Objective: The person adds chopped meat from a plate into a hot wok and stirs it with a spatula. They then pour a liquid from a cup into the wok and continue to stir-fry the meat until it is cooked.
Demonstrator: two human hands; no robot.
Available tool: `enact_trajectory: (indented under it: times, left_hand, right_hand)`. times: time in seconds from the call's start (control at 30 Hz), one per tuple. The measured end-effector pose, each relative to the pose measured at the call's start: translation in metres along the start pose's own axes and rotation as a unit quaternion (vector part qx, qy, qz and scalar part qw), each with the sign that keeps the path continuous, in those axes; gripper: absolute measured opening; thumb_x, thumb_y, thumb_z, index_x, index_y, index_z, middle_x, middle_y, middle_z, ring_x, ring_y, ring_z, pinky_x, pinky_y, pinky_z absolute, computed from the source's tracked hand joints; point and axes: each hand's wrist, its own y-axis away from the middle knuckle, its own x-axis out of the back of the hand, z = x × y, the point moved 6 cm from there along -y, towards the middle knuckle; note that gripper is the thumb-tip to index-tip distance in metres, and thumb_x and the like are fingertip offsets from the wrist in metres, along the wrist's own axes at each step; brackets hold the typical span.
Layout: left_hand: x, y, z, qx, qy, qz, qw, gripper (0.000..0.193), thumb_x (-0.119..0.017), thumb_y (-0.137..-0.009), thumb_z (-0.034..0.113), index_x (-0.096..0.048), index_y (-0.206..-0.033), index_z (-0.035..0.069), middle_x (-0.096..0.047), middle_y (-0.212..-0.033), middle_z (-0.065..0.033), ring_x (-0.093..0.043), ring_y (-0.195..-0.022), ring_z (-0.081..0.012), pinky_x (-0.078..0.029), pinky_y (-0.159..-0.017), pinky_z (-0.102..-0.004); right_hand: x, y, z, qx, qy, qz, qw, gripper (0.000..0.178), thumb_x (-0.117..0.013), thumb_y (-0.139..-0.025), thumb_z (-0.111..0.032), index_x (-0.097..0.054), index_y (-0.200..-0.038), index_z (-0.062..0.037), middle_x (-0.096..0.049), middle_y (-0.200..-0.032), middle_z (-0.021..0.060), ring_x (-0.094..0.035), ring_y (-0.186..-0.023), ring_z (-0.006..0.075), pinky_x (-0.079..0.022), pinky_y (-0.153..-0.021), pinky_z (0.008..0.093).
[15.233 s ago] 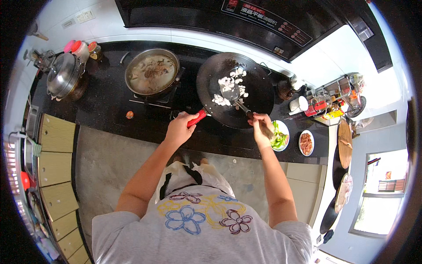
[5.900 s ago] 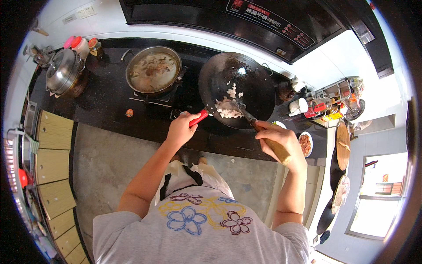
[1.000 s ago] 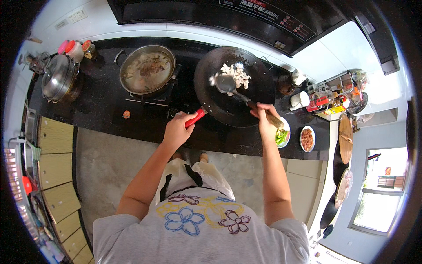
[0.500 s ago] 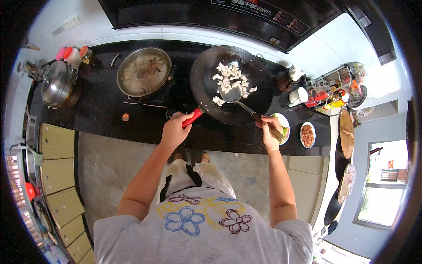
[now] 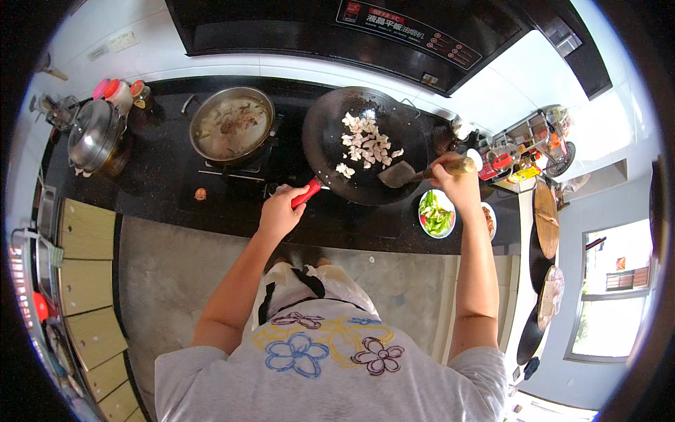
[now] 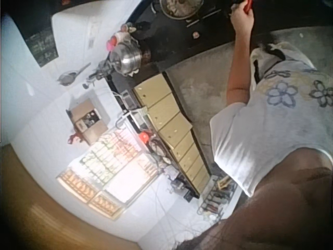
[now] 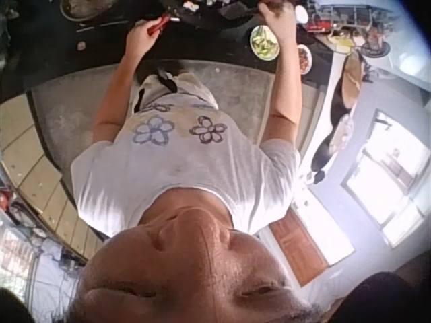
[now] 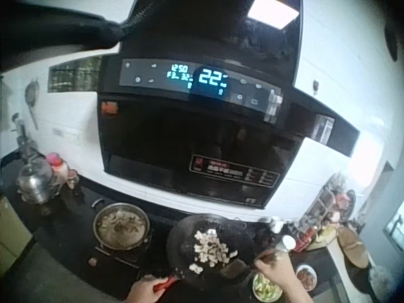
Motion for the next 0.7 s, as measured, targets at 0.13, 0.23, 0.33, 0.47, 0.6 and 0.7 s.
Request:
enact_trajectory:
  times: [0.13,0.23,0.33,0.47,0.6,0.7]
  left_hand:
    - [-0.001,-0.001,0.006,0.000,-0.002,-0.009,1.000,0.042,-0.074,-0.076,0.011,-0.068,-0.118,0.015,-0.066,-0.099,-0.0130,-0.065,-0.089,-0.0340,-0.053,-0.077,-0.0404]
    - [0.000,-0.001,0.003,0.012,-0.010,-0.016,1.000,0.043,-0.074,-0.077,0.011,-0.067,-0.119,0.016,-0.066,-0.100,-0.0129,-0.065,-0.088,-0.0341,-0.053,-0.077,-0.0405]
    - [0.000,0.000,-0.002,0.023,-0.021,-0.017,0.999,0.044,-0.074,-0.077,0.012,-0.067,-0.120,0.016,-0.066,-0.101,-0.0132,-0.065,-0.088,-0.0342,-0.053,-0.078,-0.0403]
    - [-0.003,-0.001,0.001,0.013,-0.020,-0.020,1.000,0.044,-0.074,-0.077,0.012,-0.067,-0.120,0.017,-0.066,-0.100,-0.0134,-0.065,-0.089,-0.0340,-0.053,-0.077,-0.0402]
    - [0.000,0.000,0.002,0.027,0.003,-0.020,0.999,0.043,-0.074,-0.077,0.010,-0.067,-0.119,0.016,-0.067,-0.099,-0.0133,-0.065,-0.090,-0.0336,-0.053,-0.077,-0.0399]
    - [0.002,0.001,0.000,0.013,0.010,-0.007,1.000,0.043,-0.074,-0.076,0.009,-0.068,-0.118,0.016,-0.067,-0.099,-0.0136,-0.065,-0.090,-0.0335,-0.053,-0.077,-0.0393]
  right_hand:
    - [-0.033,-0.023,0.012,0.173,0.051,0.056,0.982,0.009,-0.070,-0.078,-0.006,-0.070,-0.084,-0.0003,-0.067,-0.082,0.0126,-0.067,-0.071,0.0295,-0.053,-0.068,0.0339]
    - [-0.046,-0.037,0.010,0.223,-0.024,0.060,0.973,0.008,-0.070,-0.080,-0.003,-0.071,-0.087,0.0003,-0.067,-0.086,0.0108,-0.067,-0.071,0.0219,-0.053,-0.067,0.0292]
    - [-0.052,-0.052,0.025,0.067,-0.148,0.060,0.985,0.007,-0.068,-0.085,-0.003,-0.069,-0.088,0.0034,-0.069,-0.091,0.0092,-0.068,-0.073,0.0138,-0.054,-0.067,0.0259]
    - [-0.073,-0.037,0.060,0.066,-0.259,0.099,0.959,0.007,-0.062,-0.092,-0.001,-0.067,-0.095,0.0030,-0.069,-0.093,0.0093,-0.070,-0.077,0.0176,-0.059,-0.072,0.0276]
    - [-0.074,0.006,0.086,-0.023,-0.308,0.057,0.949,0.007,-0.061,-0.094,-0.005,-0.064,-0.093,0.0014,-0.066,-0.101,0.0128,-0.069,-0.085,0.0211,-0.062,-0.074,0.0320]
    - [-0.062,0.051,0.072,-0.002,-0.206,0.037,0.978,0.006,-0.063,-0.093,-0.004,-0.063,-0.091,0.0016,-0.066,-0.100,0.0133,-0.069,-0.085,0.0203,-0.062,-0.075,0.0322]
